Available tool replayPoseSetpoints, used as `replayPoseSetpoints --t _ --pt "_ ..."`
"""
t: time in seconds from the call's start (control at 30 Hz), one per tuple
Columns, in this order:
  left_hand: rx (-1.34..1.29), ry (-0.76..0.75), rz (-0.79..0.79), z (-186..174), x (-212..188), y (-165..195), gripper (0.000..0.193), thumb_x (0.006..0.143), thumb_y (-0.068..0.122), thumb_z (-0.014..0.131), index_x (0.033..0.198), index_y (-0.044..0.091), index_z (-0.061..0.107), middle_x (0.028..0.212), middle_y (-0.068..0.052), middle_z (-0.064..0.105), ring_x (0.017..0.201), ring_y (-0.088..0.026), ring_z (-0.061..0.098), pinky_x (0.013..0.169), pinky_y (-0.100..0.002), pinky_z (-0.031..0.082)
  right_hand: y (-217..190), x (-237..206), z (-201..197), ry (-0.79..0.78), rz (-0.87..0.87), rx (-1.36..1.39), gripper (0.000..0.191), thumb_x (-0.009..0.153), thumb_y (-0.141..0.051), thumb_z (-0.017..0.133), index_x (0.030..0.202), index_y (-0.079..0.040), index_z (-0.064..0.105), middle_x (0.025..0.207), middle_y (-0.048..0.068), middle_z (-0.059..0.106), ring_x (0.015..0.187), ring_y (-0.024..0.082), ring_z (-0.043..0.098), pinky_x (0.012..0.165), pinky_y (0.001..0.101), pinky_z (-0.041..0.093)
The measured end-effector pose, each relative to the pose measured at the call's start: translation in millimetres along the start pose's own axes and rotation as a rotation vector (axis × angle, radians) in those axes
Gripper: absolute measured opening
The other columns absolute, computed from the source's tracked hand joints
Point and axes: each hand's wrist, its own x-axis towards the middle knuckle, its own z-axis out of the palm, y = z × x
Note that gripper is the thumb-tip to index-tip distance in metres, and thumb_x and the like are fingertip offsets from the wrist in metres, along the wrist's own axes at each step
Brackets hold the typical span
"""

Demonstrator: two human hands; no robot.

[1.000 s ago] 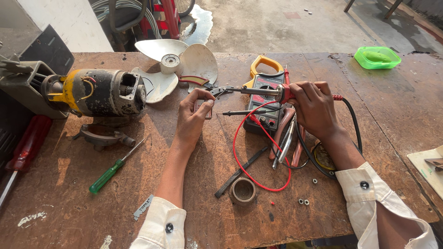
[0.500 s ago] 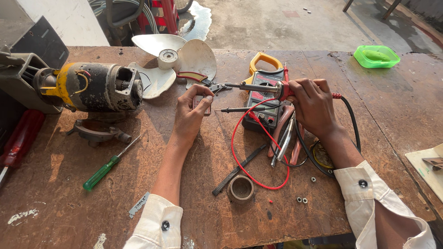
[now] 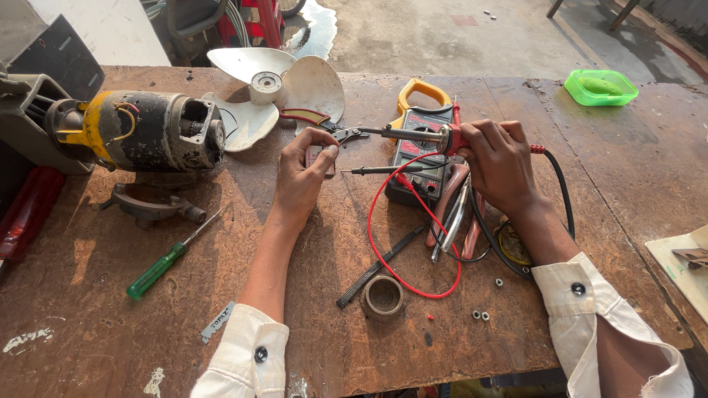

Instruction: The person uses a multimeter with probe leads to test the wires of a disassembled fan motor on the workbench, adjusting the multimeter dial and leads. They then pick up a soldering iron and solder the motor wires while holding a small component, working over the bench.

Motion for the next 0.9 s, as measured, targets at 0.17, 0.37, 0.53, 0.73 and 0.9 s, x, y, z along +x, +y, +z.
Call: replayPoseSetpoints --t 0.17,0.37,0.53,0.73,0.9 --pt "-0.013 -0.002 -0.024 1 0 4 0.009 0.096 0.016 0.069 0.098 0.007 0.07 0.078 0.003 0.064 0.069 -0.003 0.059 0.061 -0.023 0.051 -1 -1 0 0.006 -0.007 0.014 0.03 0.101 -0.015 0.065 0.13 -0.006 0.062 0.116 0.008 0.065 0.105 0.028 0.063 0.097 0.0425 0.041" --pt "0.001 -0.006 -0.048 1 2 5 0.01 0.095 0.015 0.07 0.099 0.007 0.072 0.079 0.002 0.066 0.07 -0.003 0.06 0.061 -0.023 0.051 0 0 -1 0.002 -0.002 0.005 0.031 0.101 -0.014 0.064 0.13 -0.006 0.062 0.116 0.008 0.065 0.104 0.028 0.063 0.098 0.0423 0.041" --pt "-0.013 -0.012 -0.031 1 1 4 0.007 0.095 0.014 0.071 0.098 0.007 0.072 0.081 0.002 0.064 0.072 -0.004 0.058 0.063 -0.024 0.05 -1 1 -2 0.008 -0.011 0.01 0.029 0.101 -0.014 0.065 0.129 -0.007 0.062 0.116 0.008 0.065 0.105 0.028 0.063 0.098 0.0425 0.041" --pt "-0.007 -0.017 -0.037 1 1 7 0.007 0.094 0.015 0.071 0.097 0.009 0.071 0.082 0.004 0.066 0.073 -0.003 0.06 0.064 -0.023 0.053 0 0 -2 0.002 -0.005 0.005 0.031 0.101 -0.013 0.063 0.131 -0.006 0.061 0.116 0.009 0.065 0.105 0.028 0.063 0.098 0.0424 0.041" --pt "-0.002 -0.023 -0.083 2 1 11 0.008 0.094 0.016 0.071 0.097 0.009 0.071 0.081 0.003 0.066 0.073 -0.004 0.061 0.064 -0.023 0.054 0 -1 -2 0.006 0.005 -0.003 0.029 0.101 -0.013 0.063 0.129 -0.007 0.062 0.116 0.009 0.065 0.104 0.029 0.063 0.098 0.0424 0.041"
